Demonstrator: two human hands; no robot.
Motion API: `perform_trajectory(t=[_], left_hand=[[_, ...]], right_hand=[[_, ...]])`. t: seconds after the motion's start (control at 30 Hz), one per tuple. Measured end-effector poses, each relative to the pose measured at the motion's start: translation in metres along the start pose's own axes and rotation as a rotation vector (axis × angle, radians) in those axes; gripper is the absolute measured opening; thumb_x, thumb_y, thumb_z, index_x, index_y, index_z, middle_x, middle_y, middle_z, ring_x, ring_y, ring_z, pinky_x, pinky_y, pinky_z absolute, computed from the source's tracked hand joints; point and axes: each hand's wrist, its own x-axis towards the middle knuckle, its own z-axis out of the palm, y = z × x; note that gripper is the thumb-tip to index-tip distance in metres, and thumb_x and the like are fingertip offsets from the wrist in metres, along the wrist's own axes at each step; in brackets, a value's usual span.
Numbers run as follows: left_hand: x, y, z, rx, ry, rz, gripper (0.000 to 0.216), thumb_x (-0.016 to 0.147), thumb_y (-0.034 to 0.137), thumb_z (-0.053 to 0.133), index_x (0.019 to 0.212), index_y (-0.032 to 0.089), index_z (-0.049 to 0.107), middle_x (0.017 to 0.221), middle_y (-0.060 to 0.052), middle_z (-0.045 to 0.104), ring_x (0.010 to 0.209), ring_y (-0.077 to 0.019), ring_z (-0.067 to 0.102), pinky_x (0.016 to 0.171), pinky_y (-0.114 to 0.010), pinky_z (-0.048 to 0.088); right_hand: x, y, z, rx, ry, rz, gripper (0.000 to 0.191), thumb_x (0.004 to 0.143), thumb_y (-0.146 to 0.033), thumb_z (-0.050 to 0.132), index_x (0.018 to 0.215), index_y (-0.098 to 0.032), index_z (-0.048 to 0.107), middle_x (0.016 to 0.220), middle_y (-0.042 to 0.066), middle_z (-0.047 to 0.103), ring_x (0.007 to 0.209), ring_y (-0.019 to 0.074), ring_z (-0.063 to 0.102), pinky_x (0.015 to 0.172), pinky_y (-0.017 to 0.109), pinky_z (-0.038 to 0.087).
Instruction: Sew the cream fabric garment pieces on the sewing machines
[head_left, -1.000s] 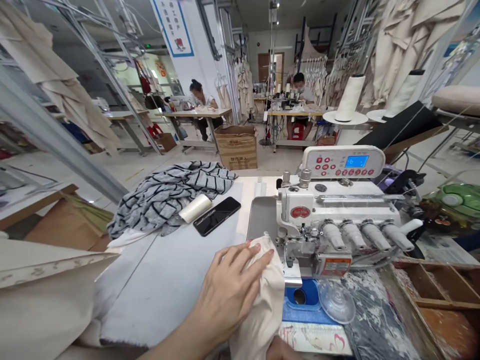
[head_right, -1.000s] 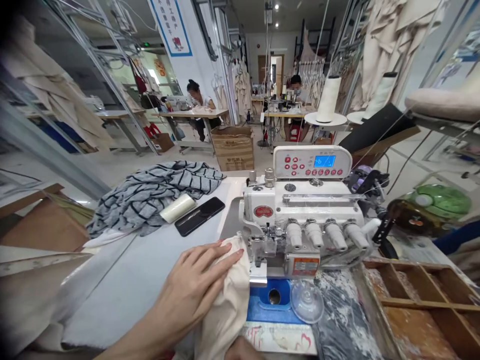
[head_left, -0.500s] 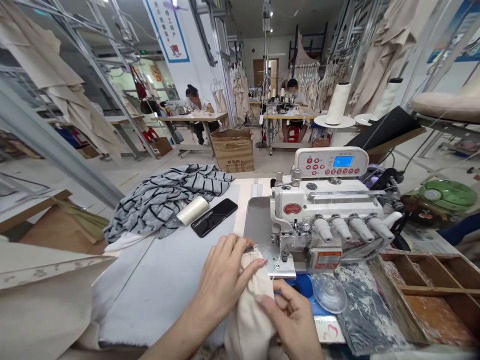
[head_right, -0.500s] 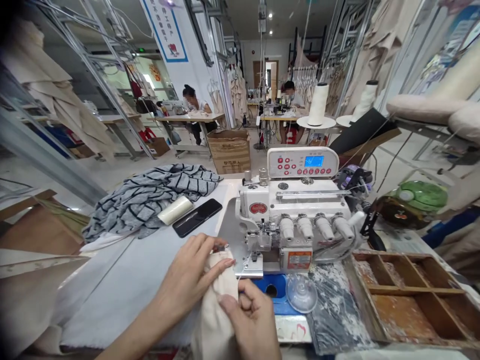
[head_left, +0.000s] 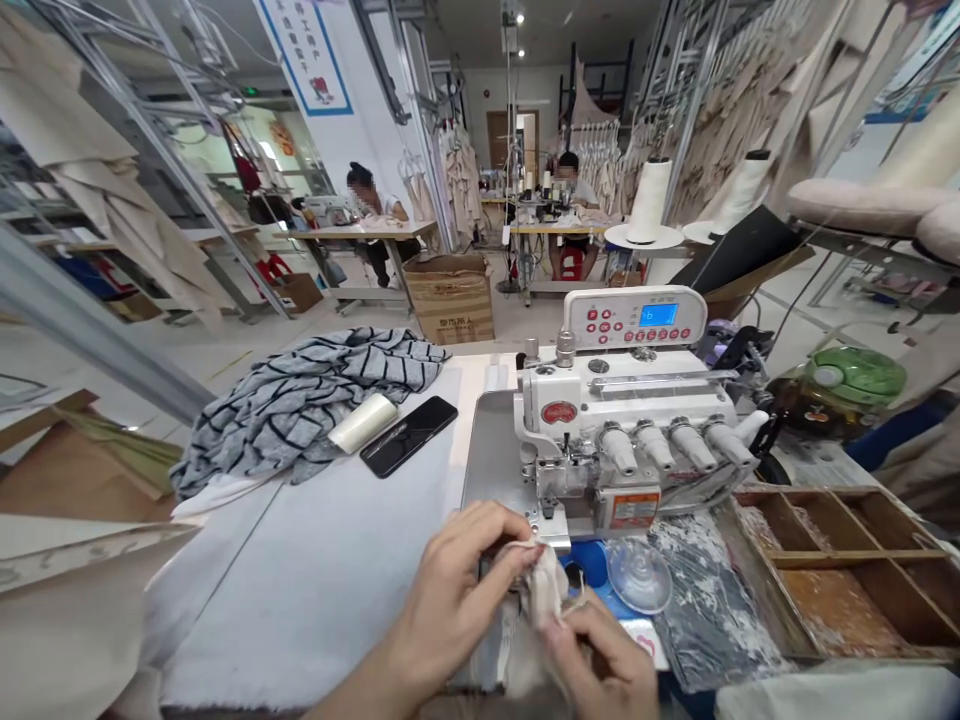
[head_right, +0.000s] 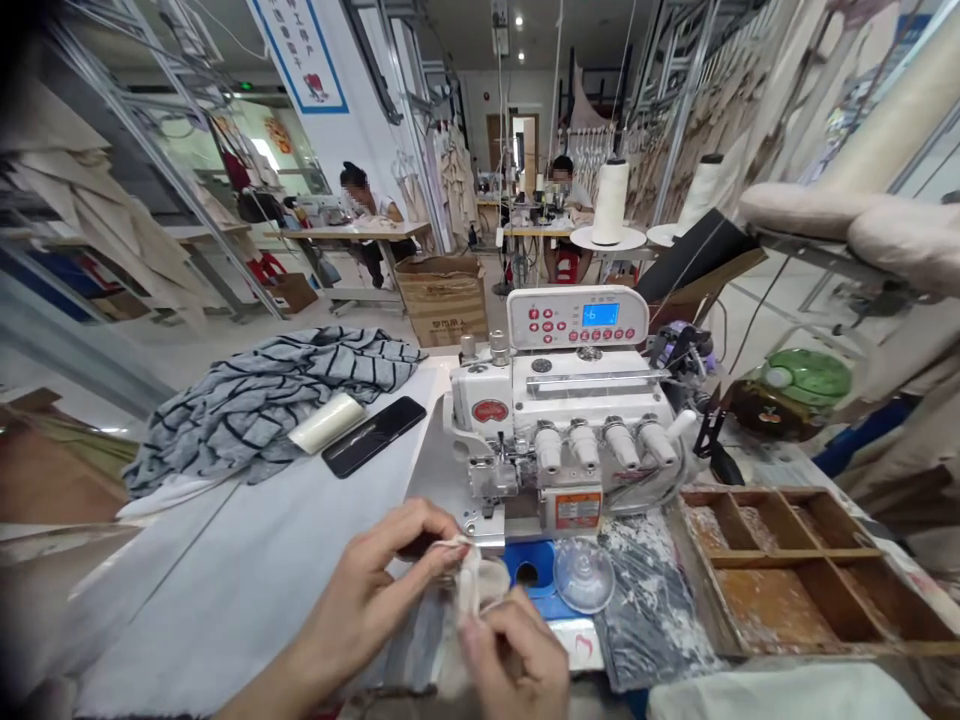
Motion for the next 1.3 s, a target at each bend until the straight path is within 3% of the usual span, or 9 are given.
perform_trajectory(t=[0.13,0.2,0.3,0.4,0.5,0.6,0.7,0.8,1.3], left_hand=[[0.006,-0.005,-0.018,0.123,-0.045,-0.141,0.017,0.090,0.029,0.059,0.076,0.021,0.065,0.069,0.002,0.065,0.067,-0.0150,0.056,0.066,-0.026,0.041],[0.011,-0.009,-0.017,0.164,-0.038,-0.145,0.014,0.088,0.027,0.059,0.077,0.022,0.065,0.071,0.002,0.066,0.068,-0.0157,0.057,0.069,-0.028,0.043],[0.015,-0.018,-0.012,0.070,0.003,-0.152,0.006,0.086,0.025,0.061,0.090,0.021,0.062,0.074,0.002,0.065,0.070,-0.0156,0.059,0.068,-0.027,0.047],[0.016,-0.025,-0.011,0.022,0.023,-0.020,0.004,0.088,0.021,0.063,0.090,0.020,0.059,0.077,0.001,0.061,0.073,-0.0145,0.060,0.066,-0.025,0.049],[0.011,-0.024,-0.014,0.222,0.062,0.277,0.011,0.092,0.016,0.058,0.085,0.020,0.065,0.087,-0.004,0.061,0.084,-0.0159,0.058,0.073,-0.026,0.049],[0.001,-0.016,-0.015,0.486,0.071,0.422,0.024,0.097,0.010,0.047,0.098,0.019,0.069,0.095,-0.005,0.067,0.088,-0.0164,0.059,0.085,-0.032,0.044],[-0.012,-0.009,-0.010,0.640,0.065,0.432,0.034,0.101,0.011,0.036,0.112,0.018,0.067,0.105,-0.002,0.074,0.096,-0.0163,0.063,0.095,-0.035,0.036],[-0.021,-0.008,-0.005,0.692,0.093,0.437,0.035,0.103,0.016,0.036,0.117,0.022,0.067,0.114,0.000,0.074,0.103,-0.0170,0.063,0.095,-0.034,0.036],[-0.010,-0.005,0.014,0.661,0.114,0.366,0.027,0.099,0.021,0.048,0.117,0.025,0.067,0.112,-0.001,0.074,0.100,-0.0197,0.063,0.090,-0.035,0.042]], right_hand=[[0.006,-0.002,0.027,0.227,-0.186,0.208,0.033,0.078,-0.051,0.073,0.083,-0.019,0.072,0.073,0.003,0.065,0.063,0.0142,0.057,0.057,0.021,0.045],[0.012,-0.008,0.035,0.284,-0.151,0.318,0.043,0.075,-0.059,0.073,0.082,-0.017,0.069,0.061,-0.001,0.059,0.053,0.0105,0.046,0.050,0.019,0.036],[0.017,-0.018,0.039,0.270,-0.099,0.337,0.048,0.074,-0.062,0.072,0.068,-0.015,0.067,0.052,-0.004,0.047,0.049,0.0079,0.033,0.047,0.019,0.027],[0.018,-0.020,0.039,0.287,-0.076,0.373,0.047,0.071,-0.062,0.075,0.069,-0.015,0.069,0.052,-0.003,0.048,0.050,0.0091,0.032,0.049,0.022,0.029],[0.018,-0.011,0.037,0.273,-0.056,0.355,0.045,0.072,-0.061,0.074,0.070,-0.016,0.070,0.054,-0.003,0.048,0.052,0.0097,0.033,0.051,0.022,0.030],[0.018,0.002,0.032,0.231,-0.111,0.343,0.045,0.076,-0.061,0.071,0.072,-0.016,0.070,0.056,-0.003,0.046,0.052,0.0090,0.032,0.049,0.020,0.028],[0.018,0.009,0.027,0.224,-0.189,0.333,0.042,0.080,-0.058,0.070,0.075,-0.016,0.071,0.062,0.000,0.055,0.057,0.0109,0.043,0.052,0.020,0.036],[0.015,0.010,0.023,0.258,-0.128,0.309,0.037,0.082,-0.053,0.070,0.076,-0.017,0.071,0.069,0.001,0.061,0.063,0.0123,0.049,0.059,0.020,0.041],[0.027,0.000,0.005,0.203,0.017,0.322,0.040,0.072,-0.055,0.075,0.065,-0.016,0.069,0.060,0.001,0.059,0.056,0.0125,0.047,0.053,0.022,0.040]])
